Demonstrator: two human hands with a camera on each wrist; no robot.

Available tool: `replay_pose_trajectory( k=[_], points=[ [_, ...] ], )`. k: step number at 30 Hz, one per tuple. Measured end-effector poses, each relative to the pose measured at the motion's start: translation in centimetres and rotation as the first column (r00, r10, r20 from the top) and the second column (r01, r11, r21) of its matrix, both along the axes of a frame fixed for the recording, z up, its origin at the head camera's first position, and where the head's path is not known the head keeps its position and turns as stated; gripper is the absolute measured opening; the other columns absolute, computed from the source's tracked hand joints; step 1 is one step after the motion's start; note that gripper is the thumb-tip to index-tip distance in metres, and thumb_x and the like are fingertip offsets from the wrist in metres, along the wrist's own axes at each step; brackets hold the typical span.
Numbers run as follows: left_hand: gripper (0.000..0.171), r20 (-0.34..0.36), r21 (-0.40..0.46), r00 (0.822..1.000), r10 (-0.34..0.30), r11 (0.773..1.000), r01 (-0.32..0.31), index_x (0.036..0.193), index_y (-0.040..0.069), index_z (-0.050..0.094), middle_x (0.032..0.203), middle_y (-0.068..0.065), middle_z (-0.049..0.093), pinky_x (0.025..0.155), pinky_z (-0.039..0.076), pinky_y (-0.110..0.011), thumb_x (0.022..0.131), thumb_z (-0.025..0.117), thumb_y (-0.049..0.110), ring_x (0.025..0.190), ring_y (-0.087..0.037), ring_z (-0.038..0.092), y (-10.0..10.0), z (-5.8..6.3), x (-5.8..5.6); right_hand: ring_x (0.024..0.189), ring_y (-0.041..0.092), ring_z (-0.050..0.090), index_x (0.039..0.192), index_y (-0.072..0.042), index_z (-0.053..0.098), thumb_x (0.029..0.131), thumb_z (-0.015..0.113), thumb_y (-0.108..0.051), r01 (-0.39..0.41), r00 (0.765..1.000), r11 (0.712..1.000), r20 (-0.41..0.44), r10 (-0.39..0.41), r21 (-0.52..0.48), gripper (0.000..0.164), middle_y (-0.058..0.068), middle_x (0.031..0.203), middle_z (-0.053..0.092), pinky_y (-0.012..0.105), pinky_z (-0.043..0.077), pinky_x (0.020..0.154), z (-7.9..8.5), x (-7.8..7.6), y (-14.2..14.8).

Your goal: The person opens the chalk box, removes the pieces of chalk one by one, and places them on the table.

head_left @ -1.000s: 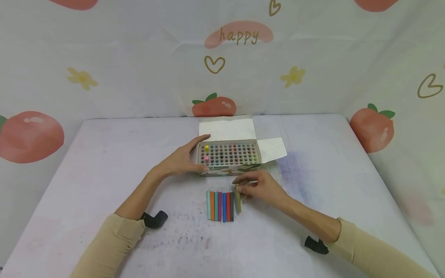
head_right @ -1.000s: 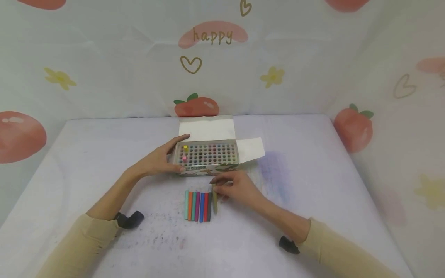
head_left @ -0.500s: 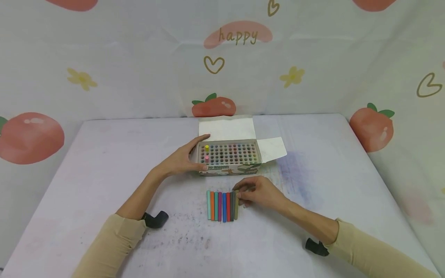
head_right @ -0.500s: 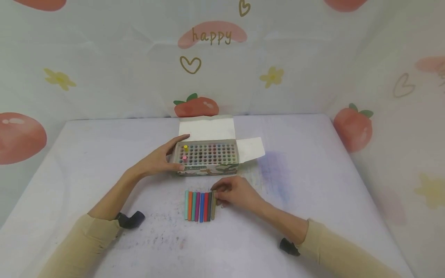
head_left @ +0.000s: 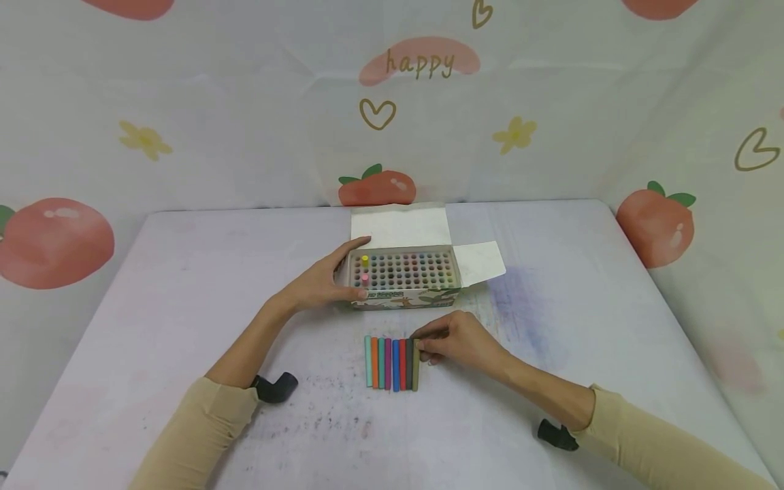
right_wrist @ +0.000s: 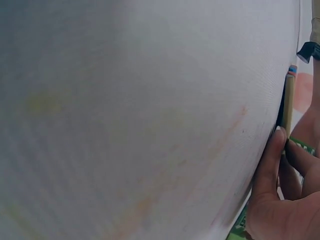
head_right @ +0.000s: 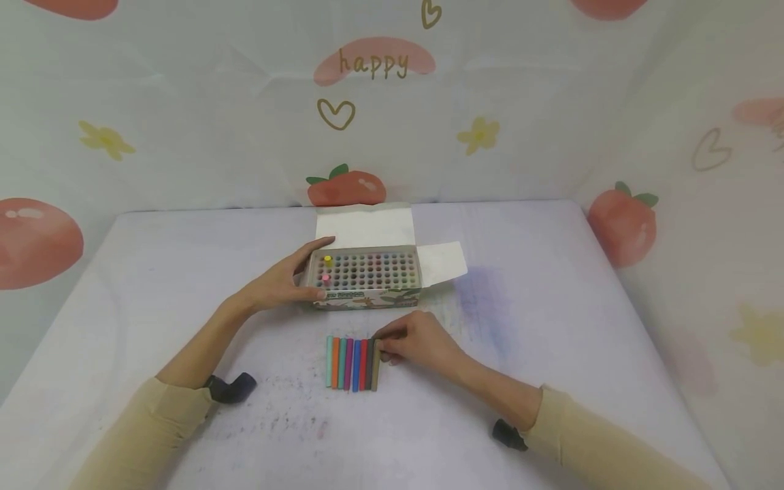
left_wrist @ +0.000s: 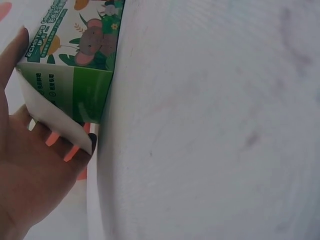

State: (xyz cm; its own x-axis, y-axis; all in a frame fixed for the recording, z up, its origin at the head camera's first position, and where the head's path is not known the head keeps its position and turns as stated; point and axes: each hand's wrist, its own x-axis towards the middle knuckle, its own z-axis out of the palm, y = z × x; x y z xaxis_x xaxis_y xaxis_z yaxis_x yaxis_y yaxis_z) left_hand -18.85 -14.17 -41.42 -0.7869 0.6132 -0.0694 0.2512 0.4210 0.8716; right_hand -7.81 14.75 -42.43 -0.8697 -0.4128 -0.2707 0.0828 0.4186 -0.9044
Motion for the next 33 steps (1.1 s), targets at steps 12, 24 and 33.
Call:
replay_pose_trajectory(
  k=[12,24,33],
  points=[
    [0.095,0.04,0.026,0.999,0.001,1.0,-0.002,0.157,0.036,0.022,0.149,-0.004,0.041,0.109,0.026,-0.057,0.083,0.081,0.029,0.13,-0.025,0.041,0.1,-0.2,-0.2,0.066,0.017,0.07,0.102,-0.005,0.077,0.09,0.072,-0.009,-0.021,0.998,0.998,-0.057,0.024,0.055,0.013,0.002,0.075,0.073,0.03,0.056,0.063,0.3,0.0,-0.1],
    [0.093,0.008,0.021,1.0,-0.005,1.0,0.004,0.156,0.038,0.022,0.159,-0.001,0.027,0.111,0.021,-0.061,0.084,0.08,0.031,0.144,-0.026,0.026,0.1,-0.4,-0.1,0.068,0.02,0.068,0.111,-0.007,0.075,0.091,0.07,-0.009,-0.084,0.979,0.993,-0.177,0.098,0.089,0.02,-0.001,0.08,0.071,0.03,0.053,0.064,2.5,-1.1,0.0],
    [0.094,0.022,0.029,1.0,0.003,1.0,-0.004,0.156,0.039,0.022,0.156,-0.001,0.031,0.11,0.025,-0.058,0.084,0.081,0.029,0.138,-0.025,0.033,0.0,-0.4,0.1,0.082,0.033,0.069,0.116,-0.002,0.072,0.091,0.072,-0.012,-0.145,0.974,0.989,-0.179,0.137,-0.035,0.027,0.004,0.097,0.073,0.045,0.056,0.074,5.4,-2.8,-0.9]
  ],
)
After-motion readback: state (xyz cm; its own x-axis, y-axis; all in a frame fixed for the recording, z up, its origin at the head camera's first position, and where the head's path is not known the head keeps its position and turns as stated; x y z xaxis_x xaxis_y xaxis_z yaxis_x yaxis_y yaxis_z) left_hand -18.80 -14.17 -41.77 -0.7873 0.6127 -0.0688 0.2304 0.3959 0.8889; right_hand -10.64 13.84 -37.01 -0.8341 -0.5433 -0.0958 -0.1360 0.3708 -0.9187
